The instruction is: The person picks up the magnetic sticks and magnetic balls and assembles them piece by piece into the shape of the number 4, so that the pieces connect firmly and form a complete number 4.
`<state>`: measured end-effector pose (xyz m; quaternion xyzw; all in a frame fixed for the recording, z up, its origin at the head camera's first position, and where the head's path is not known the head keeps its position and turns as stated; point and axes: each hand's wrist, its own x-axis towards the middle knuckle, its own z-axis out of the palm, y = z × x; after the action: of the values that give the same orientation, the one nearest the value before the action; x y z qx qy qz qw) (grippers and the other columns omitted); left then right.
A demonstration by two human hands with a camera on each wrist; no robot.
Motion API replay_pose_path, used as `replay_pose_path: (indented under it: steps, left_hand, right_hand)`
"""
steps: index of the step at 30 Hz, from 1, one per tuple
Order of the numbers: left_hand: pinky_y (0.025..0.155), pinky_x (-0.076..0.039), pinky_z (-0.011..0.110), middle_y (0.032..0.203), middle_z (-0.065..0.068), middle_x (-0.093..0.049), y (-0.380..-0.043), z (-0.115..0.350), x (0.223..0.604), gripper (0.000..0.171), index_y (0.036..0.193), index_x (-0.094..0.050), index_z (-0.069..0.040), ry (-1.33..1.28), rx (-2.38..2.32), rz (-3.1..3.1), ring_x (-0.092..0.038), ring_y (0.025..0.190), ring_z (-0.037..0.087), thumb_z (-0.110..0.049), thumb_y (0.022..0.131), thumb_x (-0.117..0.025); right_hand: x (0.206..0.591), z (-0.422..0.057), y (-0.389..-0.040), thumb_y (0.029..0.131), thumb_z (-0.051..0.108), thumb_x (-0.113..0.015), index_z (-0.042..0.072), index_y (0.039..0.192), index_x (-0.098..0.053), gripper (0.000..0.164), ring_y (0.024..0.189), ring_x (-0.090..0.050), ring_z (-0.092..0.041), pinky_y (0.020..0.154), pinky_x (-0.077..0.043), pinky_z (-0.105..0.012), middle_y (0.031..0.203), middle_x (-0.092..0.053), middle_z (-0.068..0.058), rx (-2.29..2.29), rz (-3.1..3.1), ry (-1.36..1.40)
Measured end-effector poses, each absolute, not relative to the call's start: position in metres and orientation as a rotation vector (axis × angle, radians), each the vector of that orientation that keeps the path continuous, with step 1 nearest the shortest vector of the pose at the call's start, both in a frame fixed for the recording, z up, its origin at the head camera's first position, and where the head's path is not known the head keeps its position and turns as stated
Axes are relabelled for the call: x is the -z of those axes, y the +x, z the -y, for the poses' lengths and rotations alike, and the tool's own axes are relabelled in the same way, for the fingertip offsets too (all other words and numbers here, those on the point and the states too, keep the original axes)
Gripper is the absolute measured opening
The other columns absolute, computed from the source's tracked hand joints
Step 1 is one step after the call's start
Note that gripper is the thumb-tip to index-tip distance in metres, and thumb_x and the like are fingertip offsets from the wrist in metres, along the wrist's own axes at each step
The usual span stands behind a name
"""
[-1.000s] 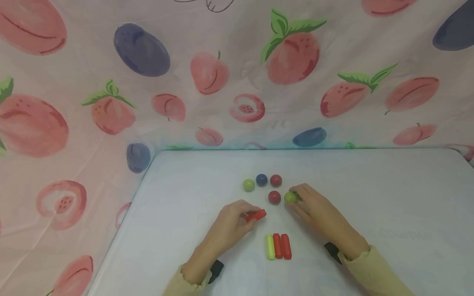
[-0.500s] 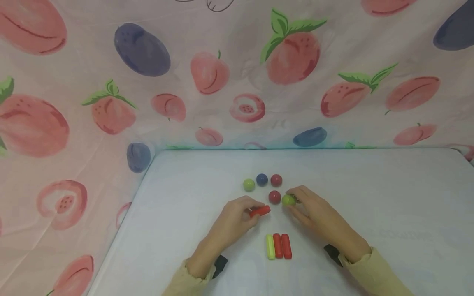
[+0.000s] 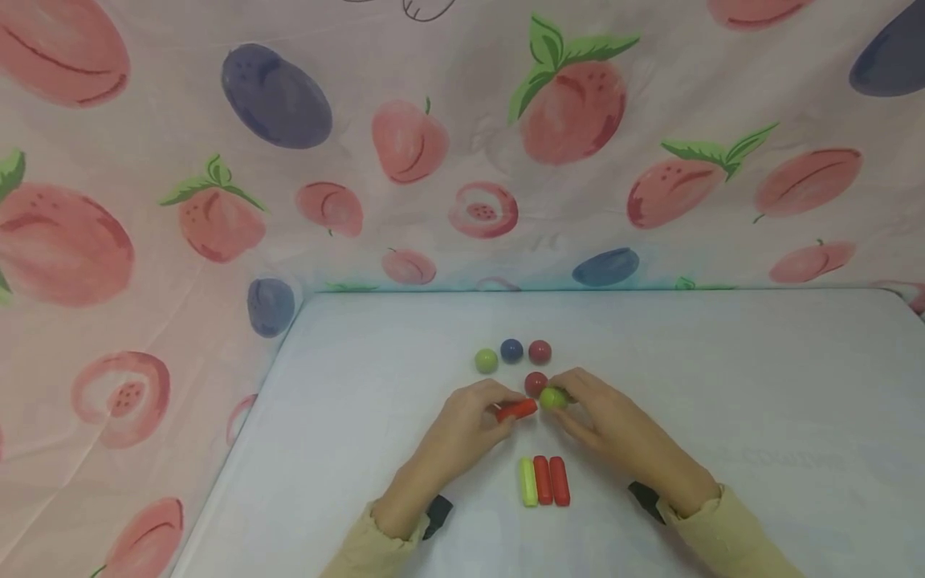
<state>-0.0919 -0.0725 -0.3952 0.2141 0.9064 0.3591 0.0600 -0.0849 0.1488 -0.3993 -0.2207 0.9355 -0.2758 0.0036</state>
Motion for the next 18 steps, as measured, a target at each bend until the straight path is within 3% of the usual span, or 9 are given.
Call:
replay_pose_path:
  steps: [8,18]
  left_hand:
    - [0.084,-0.057,0.028,0.1,-0.006,-0.072,-0.0941,0.0705,0.3968,0.027,0.112,-0.075,-0.016,0.693,-1.111,-2.733,-0.06,0.087,0.007,-0.007,0.086,-0.075]
    - [0.086,-0.057,0.029,0.1,-0.006,-0.072,-0.0956,0.069,0.398,0.028,0.113,-0.075,-0.016,0.707,-1.098,-2.731,-0.061,0.088,0.008,-0.008,0.087,-0.075]
  right_hand:
    - [0.4035,-0.15,-0.0838,0.088,0.019,-0.076,0.019,0.116,-0.061,0.031,0.095,-0.061,-0.005,0.087,-0.057,-0.031,0.107,-0.062,0.01,0.866,-2.964,-0.781]
    - [0.404,-0.1519,-0.0847,0.087,0.02,-0.077,0.017,0.123,-0.062,0.039,0.097,-0.063,-0.008,0.089,-0.057,-0.034,0.11,-0.063,0.009,0.87,-2.948,-0.772]
